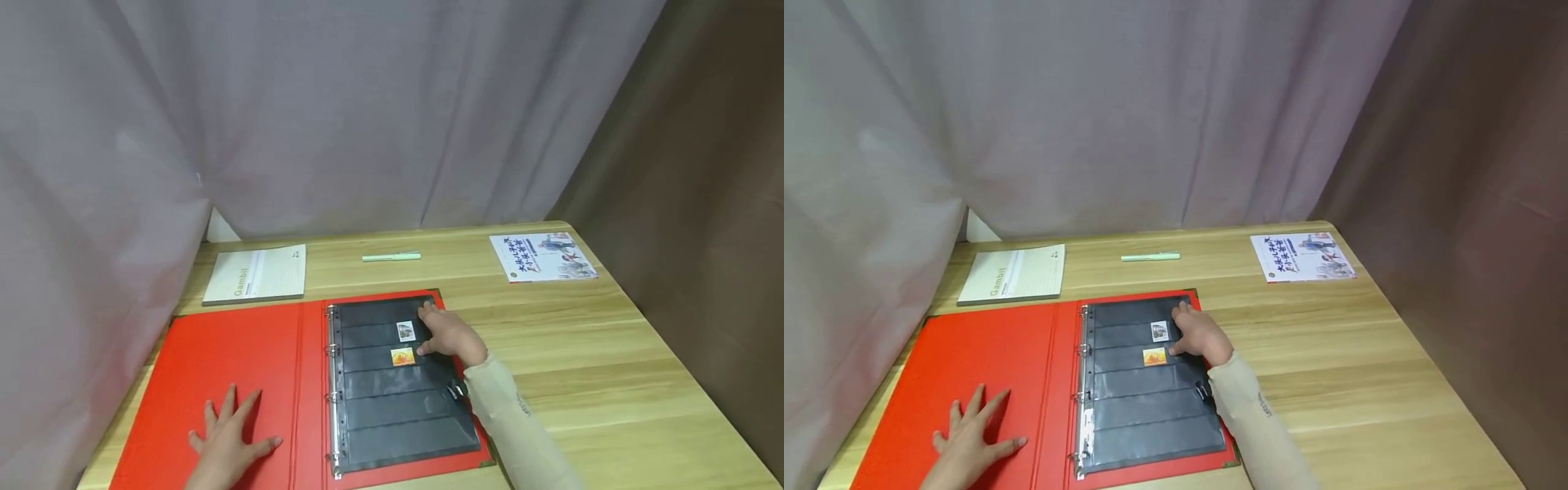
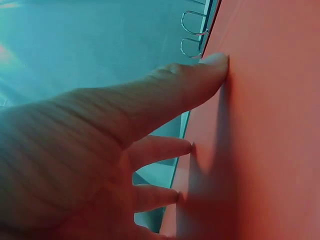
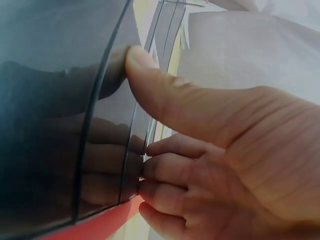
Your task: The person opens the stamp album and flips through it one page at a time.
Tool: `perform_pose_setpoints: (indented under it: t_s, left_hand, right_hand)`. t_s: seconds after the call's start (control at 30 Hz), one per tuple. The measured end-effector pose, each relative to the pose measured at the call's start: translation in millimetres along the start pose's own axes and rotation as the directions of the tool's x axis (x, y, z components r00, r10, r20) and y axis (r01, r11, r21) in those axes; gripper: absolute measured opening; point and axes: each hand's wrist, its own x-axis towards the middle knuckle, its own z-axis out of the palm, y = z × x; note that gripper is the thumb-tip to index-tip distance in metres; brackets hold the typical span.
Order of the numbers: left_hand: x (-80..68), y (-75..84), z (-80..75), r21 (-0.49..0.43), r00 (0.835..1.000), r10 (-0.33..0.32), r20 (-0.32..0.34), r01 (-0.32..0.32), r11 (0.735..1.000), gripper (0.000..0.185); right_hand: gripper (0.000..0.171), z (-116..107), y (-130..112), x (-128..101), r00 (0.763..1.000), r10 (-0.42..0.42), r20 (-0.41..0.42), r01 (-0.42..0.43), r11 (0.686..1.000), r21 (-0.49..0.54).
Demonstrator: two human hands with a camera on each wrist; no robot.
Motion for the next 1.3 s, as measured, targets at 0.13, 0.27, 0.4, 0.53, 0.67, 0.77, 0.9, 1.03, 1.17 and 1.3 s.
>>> perform_pose_setpoints:
  t_s: [0.13, 0.27, 0.4, 0.53, 0.67, 0.77, 0.9, 1.03, 1.17, 1.3]
  left_hand:
    - [-0.9, -2.6, -2.0, 0.022, 1.0, 0.001, -0.001, -0.001, 1.0, 0.101]
    - [-1.0, -3.3, -0.7, 0.02, 1.0, -0.002, 0.01, 0.001, 1.0, 0.101]
    - [-1.8, -4.6, 0.3, 0.009, 1.0, -0.019, 0.009, 0.019, 1.0, 0.102]
    - [-2.1, -3.7, 0.7, 0.011, 1.0, -0.023, 0.011, 0.022, 1.0, 0.101]
    - [-2.1, -1.5, 1.4, 0.01, 1.0, -0.005, -0.001, 0.005, 1.0, 0.1]
    - [-2.1, -1.9, 2.2, 0.009, 1.0, -0.002, -0.005, 0.002, 1.0, 0.1]
    - [-1.2, -0.9, 2.4, 0.002, 1.0, -0.001, -0.004, 0.001, 1.0, 0.1]
    - [-0.3, 0.1, 2.3, -0.002, 1.0, 0.015, -0.018, -0.015, 1.0, 0.098]
    - [-0.8, -0.4, 2.3, -0.006, 1.0, 0.017, -0.019, -0.017, 1.0, 0.099]
    - [-1.2, -0.8, 1.9, -0.012, 1.0, 0.013, -0.018, -0.013, 1.0, 0.099]
  right_hand:
    - [0.09, 2, -5, 1, 0.999, 0.024, -0.03, -0.024, 1.0, 0.012]
    - [0.098, 3, -7, 3, 0.997, 0.059, -0.055, -0.06, 0.998, -0.023]
    - [0.106, 1, -3, 11, 0.999, 0.028, -0.026, -0.029, 0.999, -0.036]
    - [0.112, -1, 5, 16, 0.999, 0.005, 0.033, -0.005, 1.0, 0.023]
    - [0.111, -3, 10, 16, 0.998, 0.004, 0.063, -0.008, 0.998, 0.06]
    - [0.108, -4, 10, 14, 0.998, -0.006, 0.062, 0.003, 0.999, 0.041]
    - [0.107, -5, 6, 12, 1.0, -0.004, 0.031, 0.005, 1.0, -0.028]
    - [0.106, -7, -1, 10, 0.999, -0.004, -0.032, 0.001, 0.997, -0.075]
    - [0.107, -7, -7, 10, 0.998, -0.03, -0.059, 0.022, 0.992, -0.125]
    - [0.108, -7, -9, 11, 0.995, -0.065, -0.078, 0.052, 0.986, -0.157]
